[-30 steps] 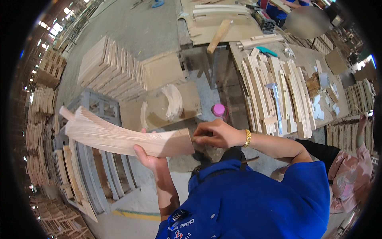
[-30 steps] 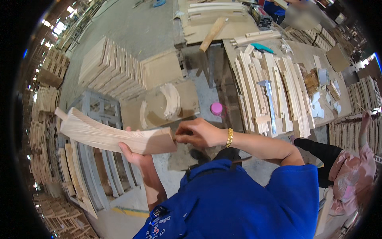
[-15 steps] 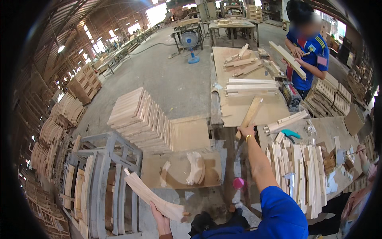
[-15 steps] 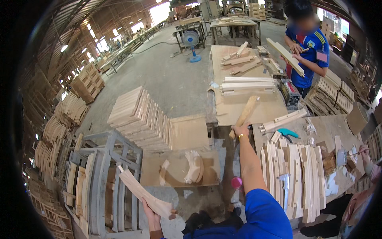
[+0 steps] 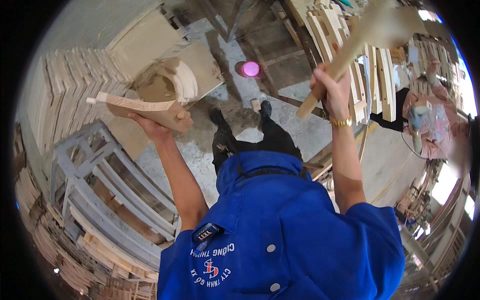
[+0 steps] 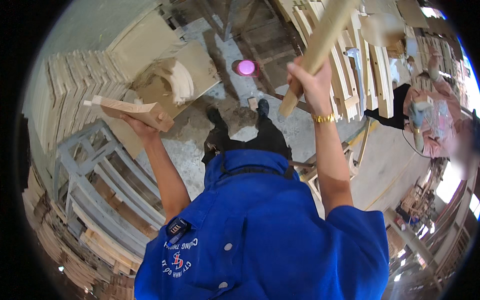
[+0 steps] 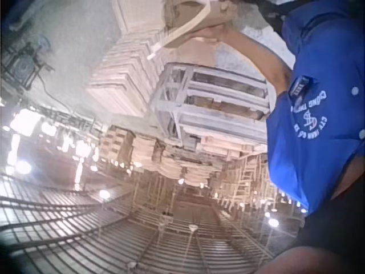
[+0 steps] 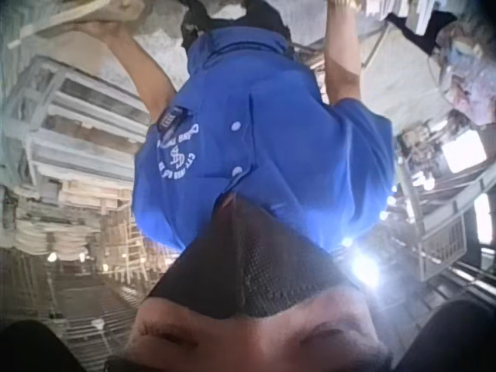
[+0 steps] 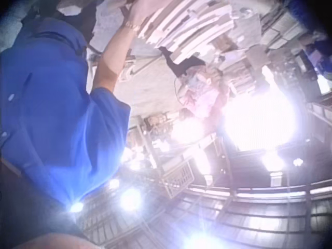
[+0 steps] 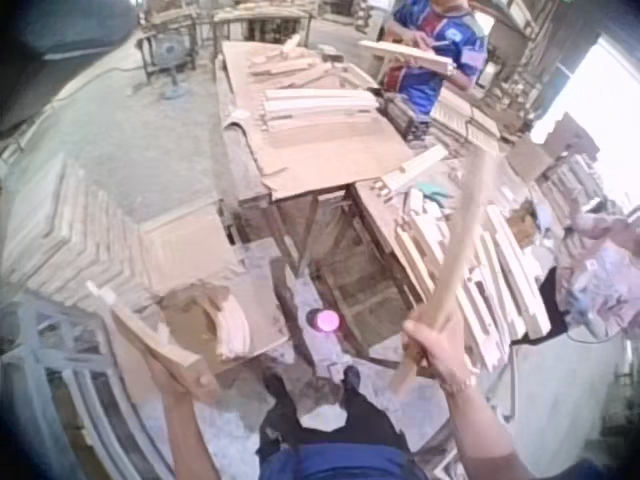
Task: The person picks up curved wooden pieces from a crate and a table, then uses a caliper to measure their dimensions. They handle the pieces one at a time, inspecting them and placing them back on the table or floor.
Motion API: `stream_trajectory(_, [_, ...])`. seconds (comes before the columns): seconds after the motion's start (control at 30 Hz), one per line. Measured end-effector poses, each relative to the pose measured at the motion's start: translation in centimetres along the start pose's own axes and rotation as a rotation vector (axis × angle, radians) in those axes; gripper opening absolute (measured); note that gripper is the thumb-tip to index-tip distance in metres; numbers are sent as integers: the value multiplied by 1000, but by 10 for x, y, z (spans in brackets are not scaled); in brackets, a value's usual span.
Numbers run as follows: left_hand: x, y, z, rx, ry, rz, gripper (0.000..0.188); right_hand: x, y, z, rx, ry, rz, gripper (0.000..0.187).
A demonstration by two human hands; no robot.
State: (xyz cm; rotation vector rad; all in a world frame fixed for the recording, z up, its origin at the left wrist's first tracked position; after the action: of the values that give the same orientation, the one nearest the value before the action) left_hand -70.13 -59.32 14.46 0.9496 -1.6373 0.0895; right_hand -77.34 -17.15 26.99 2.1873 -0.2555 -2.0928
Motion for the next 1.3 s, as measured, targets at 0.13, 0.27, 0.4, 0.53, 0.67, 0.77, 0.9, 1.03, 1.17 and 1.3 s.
stream_trajectory(0.13, [-48,20,12,-78,-126,-1,79,-20,-5,-53,86,-85,-253,79])
stream_trajectory(0.27, [-87,76,7,-81,-107,-34,72,6,6,-107,-150,-86,-507,73])
stream_trajectory(0.4, [-108,116,-9,-160,-273,-318,69,-34,14,-117,-366,127,-565,58])
stream_trajectory(0.53, [-95,144,-64,-12,-232,-311,69,-214,-112,-173,335,-710,-366,25])
stream_trajectory(0.67, [-100,155,-98,-27,-93,-401,70,-141,-53,-165,-271,-546,-289,28])
stream_trajectory(0.77, [-90,184,-139,-124,-19,-332,72,-79,-44,-160,-425,-178,-580,30])
stream_trajectory(0.9, [-91,150,-150,29,-81,-337,76,-253,-122,-199,230,-879,-18,35])
stream_trajectory(1.03, [-56,196,-147,104,-93,-466,78,-218,-93,-192,-248,-833,134,27])
stream_trajectory(1.17, [-16,210,-139,42,-11,-411,72,-107,-71,-162,-296,-262,-537,55])
stream_trajectory(1.3, [-16,175,-151,345,171,-210,57,-132,-98,-163,-190,-102,-54,61])
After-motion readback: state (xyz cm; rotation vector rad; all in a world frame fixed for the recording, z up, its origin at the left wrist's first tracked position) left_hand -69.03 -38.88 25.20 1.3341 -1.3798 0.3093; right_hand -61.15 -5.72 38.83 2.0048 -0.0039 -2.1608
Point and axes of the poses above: each hand's wrist, its own z-axis towards the middle knuckle, its own y-axis out of the palm, x = y × z, the point moved 5 cm from there along z, towards the middle knuckle, and after that the axes turned 12 degrees about z, right-handed, at the moved point
